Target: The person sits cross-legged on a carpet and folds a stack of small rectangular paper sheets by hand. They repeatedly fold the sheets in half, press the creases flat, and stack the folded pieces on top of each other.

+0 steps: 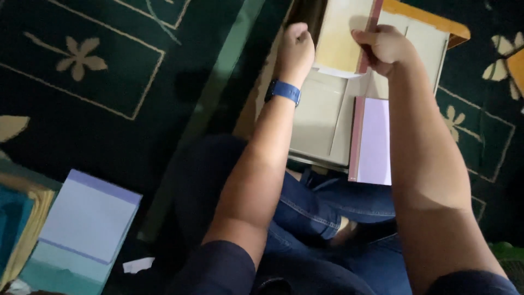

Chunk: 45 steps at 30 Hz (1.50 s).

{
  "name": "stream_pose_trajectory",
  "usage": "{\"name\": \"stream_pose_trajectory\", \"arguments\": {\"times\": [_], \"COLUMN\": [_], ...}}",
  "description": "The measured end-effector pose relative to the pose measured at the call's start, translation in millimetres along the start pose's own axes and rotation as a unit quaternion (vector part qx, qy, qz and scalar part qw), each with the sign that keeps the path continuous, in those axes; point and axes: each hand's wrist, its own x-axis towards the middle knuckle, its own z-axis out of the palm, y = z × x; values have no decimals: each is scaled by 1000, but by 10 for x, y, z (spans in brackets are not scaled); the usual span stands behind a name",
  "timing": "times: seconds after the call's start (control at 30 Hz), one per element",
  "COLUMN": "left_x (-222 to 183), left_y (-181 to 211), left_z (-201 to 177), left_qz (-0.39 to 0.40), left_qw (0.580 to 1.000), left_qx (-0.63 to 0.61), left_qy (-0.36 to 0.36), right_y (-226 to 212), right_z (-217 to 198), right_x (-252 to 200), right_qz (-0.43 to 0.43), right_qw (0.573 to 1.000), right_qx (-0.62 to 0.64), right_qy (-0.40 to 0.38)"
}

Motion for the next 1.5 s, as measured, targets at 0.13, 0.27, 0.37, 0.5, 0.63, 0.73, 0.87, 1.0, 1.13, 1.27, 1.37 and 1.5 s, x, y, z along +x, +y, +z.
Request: {"name": "stream_pose_trajectory", "arguments": {"times": [0.13, 0.27, 0.37, 0.5, 0.63, 0.73, 0.87, 1.0, 1.13, 1.27, 1.37, 1.5], "left_x": [-80, -219, -136, -213, -338, -391, -360, -306, -315, -364, -312, -279], "left_y": [56, 326, 230, 303, 418, 510, 438, 331, 328, 387, 319, 390], "left_z": [104, -78, -32, -36, -90, -148, -121, -51, -25, -72, -41, -83], "left_qz": [88, 29, 6, -45, -70, -97, -67, -44, -30, -33, -28, 19], "left_qw": [995, 999, 999, 985, 972, 969, 974, 981, 984, 982, 982, 995], "left_qx": [35, 14, 6, -130, -178, -174, -146, -97, -69, -89, -84, 55], "left_qy": [33, -22, -36, -101, -137, -145, -163, -159, -159, -165, -167, -76], "right_y": [-130, -211, -277, -320, -345, -448, -357, -158, 65, -54, 13, 322], "right_z": [78, 78, 131, 181, 201, 312, 279, 172, 186, 320, 269, -114], "right_x": [-143, -229, -336, -398, -480, -661, -762, -732, -530, -718, -676, -749], "right_qz": [2, -8, -6, -18, -14, -4, -26, -51, -95, -71, -74, -368], "right_qw": [996, 976, 960, 924, 916, 921, 964, 993, 973, 983, 983, 823], "right_qx": [-66, -201, -263, -358, -380, -370, -247, 37, 206, 148, 141, -427], "right_qy": [65, 80, 96, 132, 130, 123, 93, 97, 36, 79, 90, 71]}}
